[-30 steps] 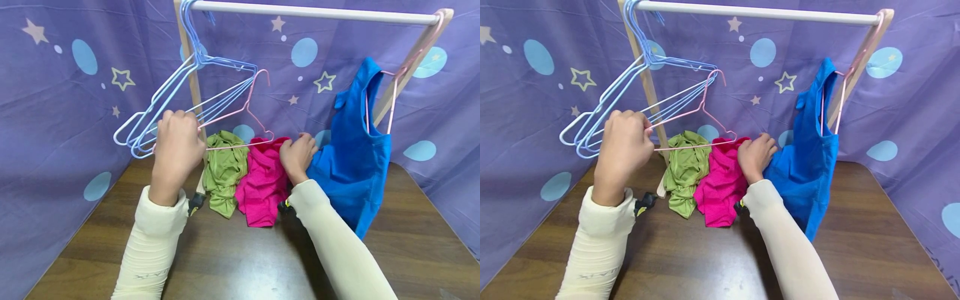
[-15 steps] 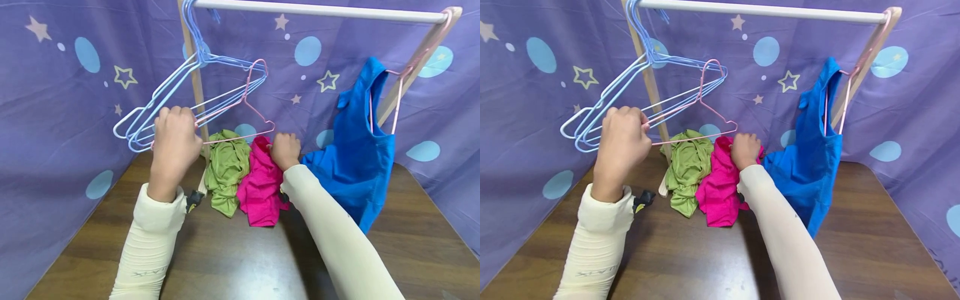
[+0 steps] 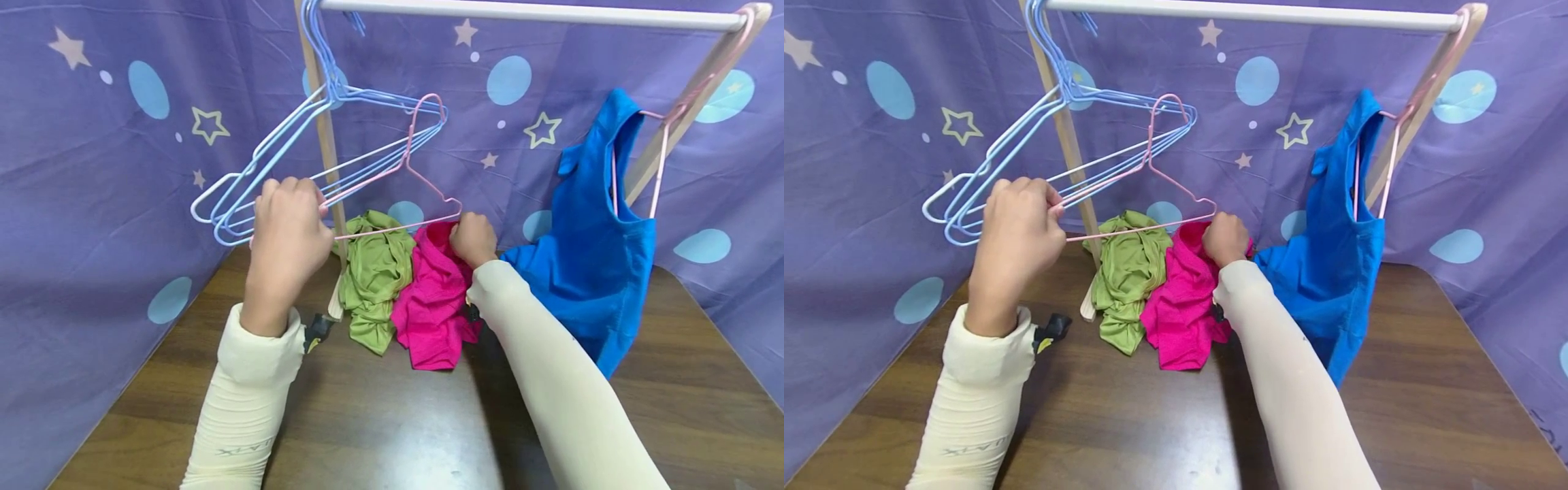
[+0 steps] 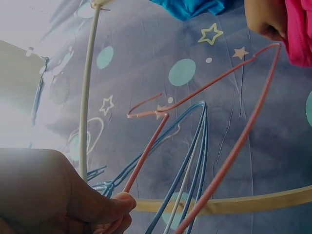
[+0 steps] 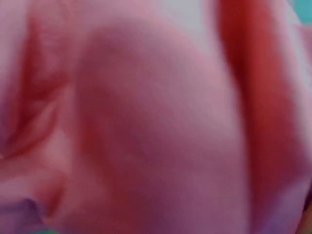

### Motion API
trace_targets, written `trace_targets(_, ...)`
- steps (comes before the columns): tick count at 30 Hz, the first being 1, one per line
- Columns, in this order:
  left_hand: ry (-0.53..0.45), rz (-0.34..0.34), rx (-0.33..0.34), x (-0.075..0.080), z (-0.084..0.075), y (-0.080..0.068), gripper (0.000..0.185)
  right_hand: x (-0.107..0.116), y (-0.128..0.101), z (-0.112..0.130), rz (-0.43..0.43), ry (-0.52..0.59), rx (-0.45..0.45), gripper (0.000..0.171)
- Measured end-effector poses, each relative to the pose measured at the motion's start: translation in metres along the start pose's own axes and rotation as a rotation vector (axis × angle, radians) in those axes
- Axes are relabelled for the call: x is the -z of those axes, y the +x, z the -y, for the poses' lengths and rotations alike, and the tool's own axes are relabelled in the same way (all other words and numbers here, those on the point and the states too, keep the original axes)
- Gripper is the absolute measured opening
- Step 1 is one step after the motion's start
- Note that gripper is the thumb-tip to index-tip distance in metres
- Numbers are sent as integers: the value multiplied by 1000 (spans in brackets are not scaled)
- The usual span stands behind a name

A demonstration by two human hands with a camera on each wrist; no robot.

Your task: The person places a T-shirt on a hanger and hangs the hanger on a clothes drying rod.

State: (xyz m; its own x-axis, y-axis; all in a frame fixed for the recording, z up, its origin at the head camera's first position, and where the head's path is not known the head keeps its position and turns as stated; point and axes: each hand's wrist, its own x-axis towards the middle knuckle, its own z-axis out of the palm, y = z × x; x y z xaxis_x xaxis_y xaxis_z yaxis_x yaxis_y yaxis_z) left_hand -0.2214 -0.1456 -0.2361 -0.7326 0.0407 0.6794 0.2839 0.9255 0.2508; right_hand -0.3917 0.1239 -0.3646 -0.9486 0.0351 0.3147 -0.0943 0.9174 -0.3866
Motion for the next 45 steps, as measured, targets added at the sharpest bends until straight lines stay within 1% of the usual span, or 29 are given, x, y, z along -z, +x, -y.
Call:
trace_targets(3,-11,-5,3,0,-2,-1,7,7,5,-4,19,91,-64,25)
trace_targets(5,-15,-12,1,-1,-2,-2,7,12,8,-7,24,124,-92,24)
trace_targets(8,-12,-10,0,1,-3,-2,7,25,13,-11,30,160,-116,24)
trace_targets(11,-6,-12,-3,2,-4,-4,7,37,17,-14,22,178,-112,28)
trace_targets(16,-19,-27,-18,5,-6,-5,6,51,22,-17,-30,234,-108,32)
trace_targets(20,-47,-30,-28,8,-9,-7,6,56,25,-19,-97,291,-102,31)
trace_targets(23,-66,-33,-36,10,-11,-8,5,58,26,-20,-145,333,-121,31)
trace_targets(25,-75,-37,-46,10,-13,-8,4,60,26,-21,-158,336,-139,32)
trace_targets(28,-82,-44,-53,11,-15,-9,4,65,25,-21,-165,305,-162,33)
trace_targets(32,-88,-58,-58,11,-18,-9,6,73,24,-20,-160,262,-180,30)
trace_targets(36,-100,-73,-74,12,-19,-9,7,81,23,-19,-136,258,-206,27)
trace_targets(40,-115,-58,-71,13,-20,-10,5,87,22,-18,-104,269,-246,28)
trace_targets(45,-125,-53,-73,14,-20,-11,5,91,23,-18,-98,320,-305,33)
